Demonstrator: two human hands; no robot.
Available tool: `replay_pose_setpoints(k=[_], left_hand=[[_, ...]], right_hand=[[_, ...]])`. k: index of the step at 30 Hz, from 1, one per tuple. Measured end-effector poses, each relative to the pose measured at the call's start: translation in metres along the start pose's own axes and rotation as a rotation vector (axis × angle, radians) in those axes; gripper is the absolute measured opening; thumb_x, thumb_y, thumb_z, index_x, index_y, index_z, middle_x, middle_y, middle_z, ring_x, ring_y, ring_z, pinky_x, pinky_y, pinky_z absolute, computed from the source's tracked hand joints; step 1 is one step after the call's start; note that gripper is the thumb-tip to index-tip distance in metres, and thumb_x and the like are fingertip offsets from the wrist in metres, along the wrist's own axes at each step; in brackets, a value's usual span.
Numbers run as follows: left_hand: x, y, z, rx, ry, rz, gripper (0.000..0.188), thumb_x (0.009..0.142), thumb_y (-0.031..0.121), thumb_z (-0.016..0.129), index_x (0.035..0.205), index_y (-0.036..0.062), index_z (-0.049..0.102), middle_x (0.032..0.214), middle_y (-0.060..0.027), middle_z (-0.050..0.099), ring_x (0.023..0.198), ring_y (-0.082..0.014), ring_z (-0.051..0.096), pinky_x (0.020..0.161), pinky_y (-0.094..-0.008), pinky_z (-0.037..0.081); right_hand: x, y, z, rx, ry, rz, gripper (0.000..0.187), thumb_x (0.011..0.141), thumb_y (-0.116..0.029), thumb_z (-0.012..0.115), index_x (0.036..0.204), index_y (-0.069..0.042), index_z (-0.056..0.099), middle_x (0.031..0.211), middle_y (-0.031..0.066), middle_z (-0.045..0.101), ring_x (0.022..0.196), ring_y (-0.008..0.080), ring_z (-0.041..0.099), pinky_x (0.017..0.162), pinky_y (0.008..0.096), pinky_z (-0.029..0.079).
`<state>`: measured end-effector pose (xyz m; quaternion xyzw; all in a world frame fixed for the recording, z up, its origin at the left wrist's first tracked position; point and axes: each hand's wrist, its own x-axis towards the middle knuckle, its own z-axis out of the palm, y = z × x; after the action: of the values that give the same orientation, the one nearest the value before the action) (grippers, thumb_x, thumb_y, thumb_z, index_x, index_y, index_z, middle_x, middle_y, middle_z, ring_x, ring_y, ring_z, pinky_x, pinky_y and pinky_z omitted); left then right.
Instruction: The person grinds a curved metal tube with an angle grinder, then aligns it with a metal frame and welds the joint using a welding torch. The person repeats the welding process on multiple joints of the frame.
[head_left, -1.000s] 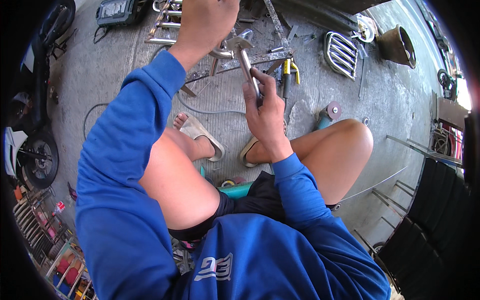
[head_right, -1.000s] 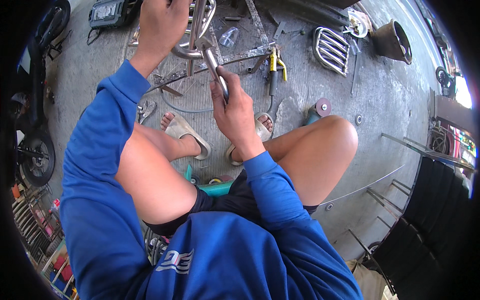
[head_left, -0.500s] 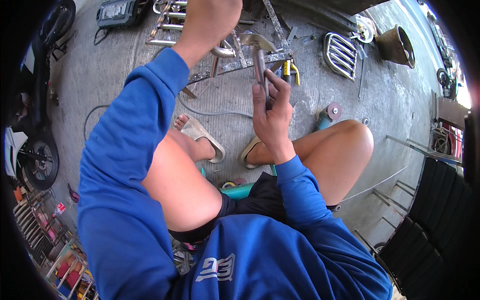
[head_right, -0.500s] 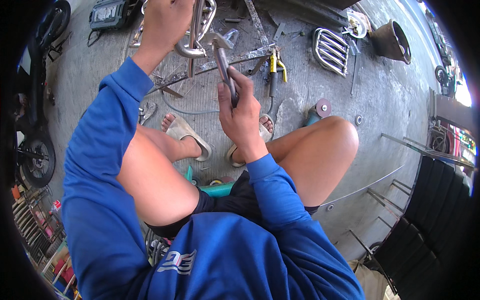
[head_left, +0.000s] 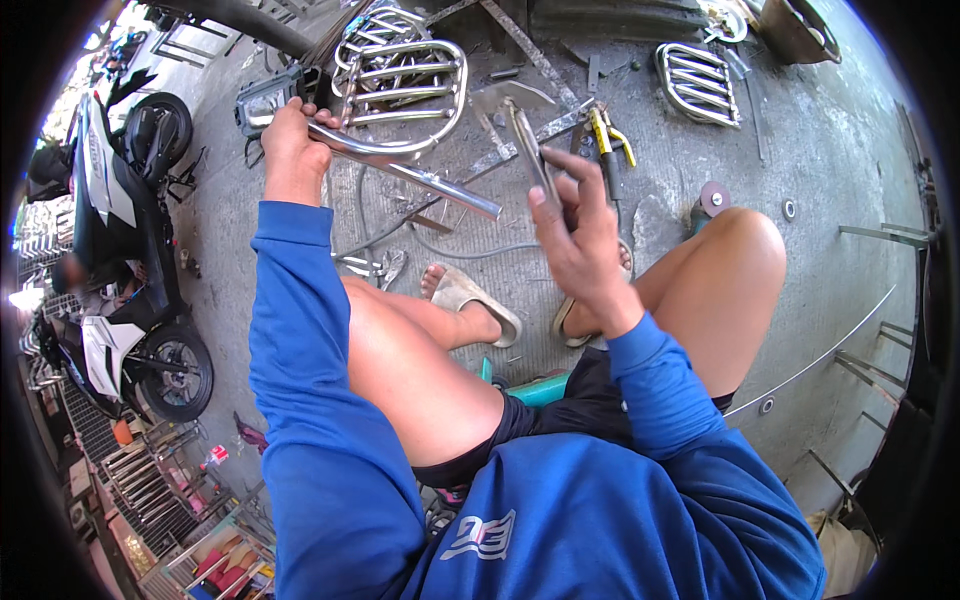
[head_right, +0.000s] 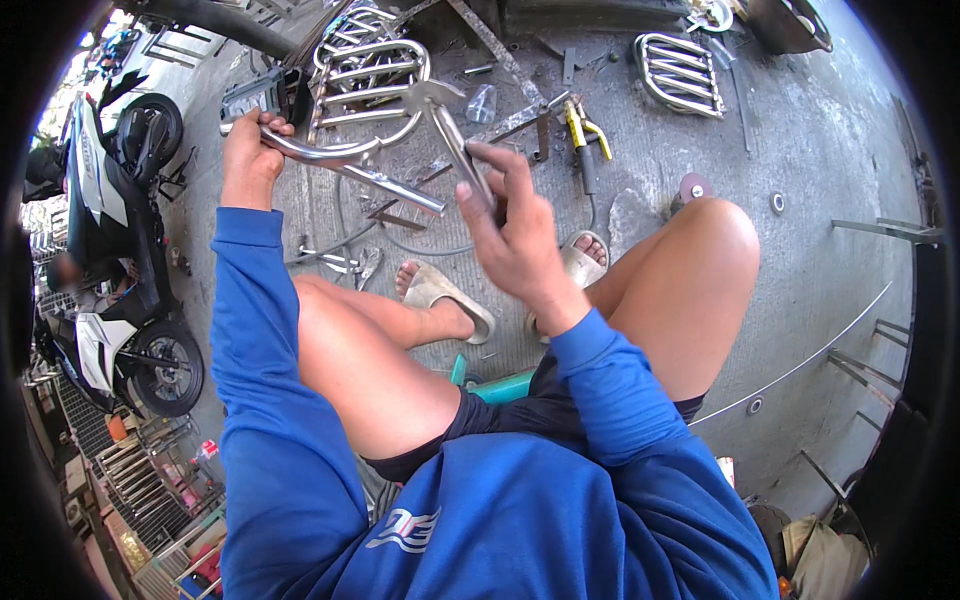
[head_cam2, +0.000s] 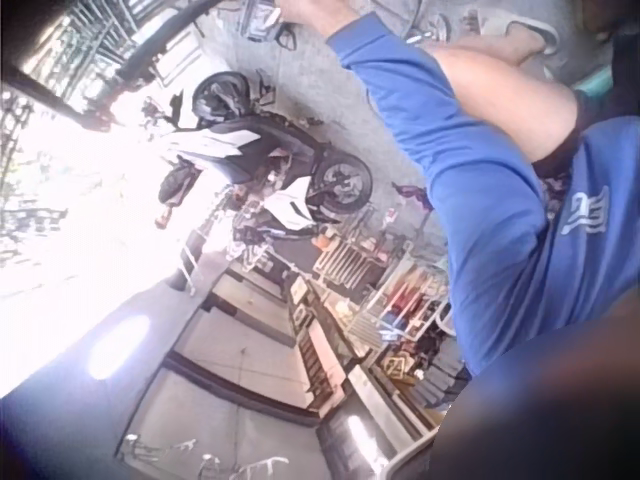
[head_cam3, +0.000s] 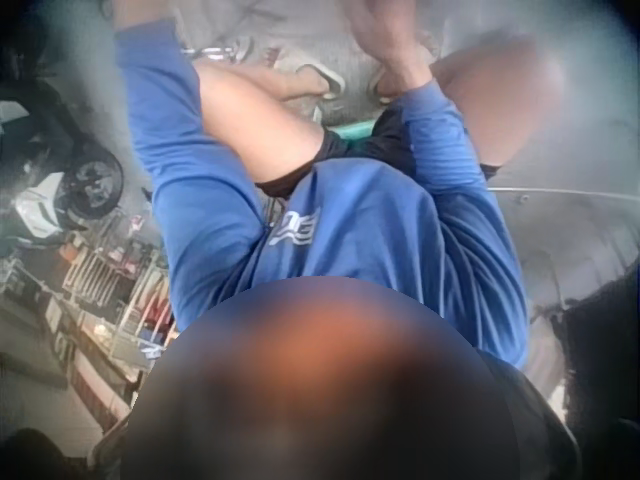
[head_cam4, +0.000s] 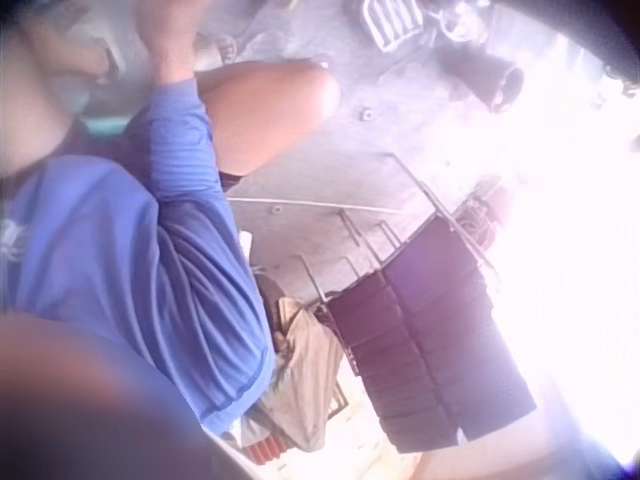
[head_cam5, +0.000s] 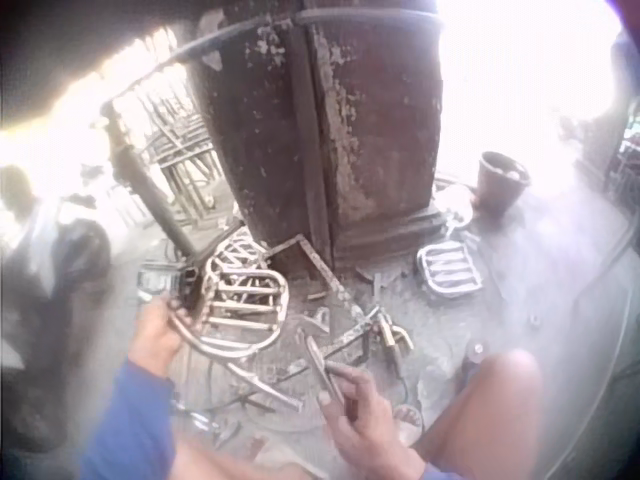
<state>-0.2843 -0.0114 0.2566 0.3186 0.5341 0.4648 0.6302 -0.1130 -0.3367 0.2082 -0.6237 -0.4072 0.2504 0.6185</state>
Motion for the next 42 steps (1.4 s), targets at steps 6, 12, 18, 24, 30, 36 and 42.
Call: replay_pose_setpoints(k=[6,12,18,24,30,36,42], left_hand=[[0.019,0.004,-0.034,-0.116,0.074,-0.109,0.023,0.117,0.014,0.032,0.097,0.0053,0.037,0.075,-0.0062,0.044,0.059,-0.0168,0.045,0.051,-0.0347,0.045],[0.007,0.008,-0.029,-0.28,0.022,-0.14,0.024,0.117,0.014,0.031,0.095,0.0058,0.036,0.077,-0.006,0.044,0.058,-0.0167,0.045,0.052,-0.0345,0.045],[-0.003,0.01,-0.027,-0.337,0.001,-0.164,0.023,0.117,0.014,0.029,0.096,0.0062,0.035,0.078,-0.0065,0.044,0.06,-0.0179,0.046,0.057,-0.0355,0.047],[0.004,0.006,-0.032,-0.387,-0.012,-0.216,0.019,0.117,0.012,0.028,0.1,0.005,0.032,0.082,-0.008,0.043,0.064,-0.0191,0.047,0.06,-0.0378,0.048],[0.014,0.005,-0.043,-0.401,-0.037,-0.193,0.017,0.115,0.009,0.027,0.099,0.0041,0.032,0.084,-0.0087,0.042,0.066,-0.0198,0.047,0.061,-0.0383,0.048],[0.019,0.007,-0.048,-0.401,-0.067,-0.212,0.015,0.113,0.006,0.029,0.099,0.0035,0.033,0.084,-0.0083,0.042,0.067,-0.0202,0.048,0.063,-0.0385,0.049],[0.017,0.006,-0.045,-0.386,-0.055,-0.194,0.015,0.114,0.007,0.028,0.1,0.0034,0.032,0.084,-0.0082,0.043,0.066,-0.0199,0.049,0.062,-0.0378,0.049]], right_hand=[[-0.007,-0.017,0.007,0.134,-0.017,0.054,0.041,0.109,-0.013,0.063,0.144,-0.002,0.045,0.07,0.0078,0.057,0.056,0.0126,0.048,0.052,0.0326,0.035],[-0.032,-0.033,0.056,0.155,0.011,0.063,0.043,0.11,-0.01,0.059,0.145,0.002,0.038,0.082,0.0107,0.062,0.063,0.0141,0.056,0.059,0.0331,0.045],[-0.014,-0.022,0.069,0.038,0.11,-0.09,0.043,0.112,-0.01,0.057,0.146,0.002,0.035,0.084,0.0091,0.063,0.063,0.0078,0.049,0.057,0.0271,0.041],[-0.017,-0.014,0.08,0.104,0.201,-0.171,0.039,0.11,-0.009,0.06,0.143,0.002,0.041,0.078,0.0076,0.061,0.063,0.0081,0.051,0.056,0.0277,0.041],[-0.012,-0.014,0.077,0.078,0.167,-0.182,0.036,0.109,-0.007,0.061,0.14,0.003,0.045,0.079,0.0105,0.064,0.063,0.0094,0.053,0.056,0.0289,0.042],[-0.009,-0.014,0.08,0.069,0.18,-0.22,0.035,0.109,-0.008,0.062,0.138,0.003,0.047,0.08,0.0153,0.065,0.063,0.0132,0.057,0.057,0.0319,0.045],[-0.009,-0.015,0.078,0.124,0.17,-0.138,0.036,0.108,-0.009,0.063,0.139,0.002,0.048,0.096,0.0216,0.07,0.075,0.0276,0.069,0.065,0.0383,0.053]])
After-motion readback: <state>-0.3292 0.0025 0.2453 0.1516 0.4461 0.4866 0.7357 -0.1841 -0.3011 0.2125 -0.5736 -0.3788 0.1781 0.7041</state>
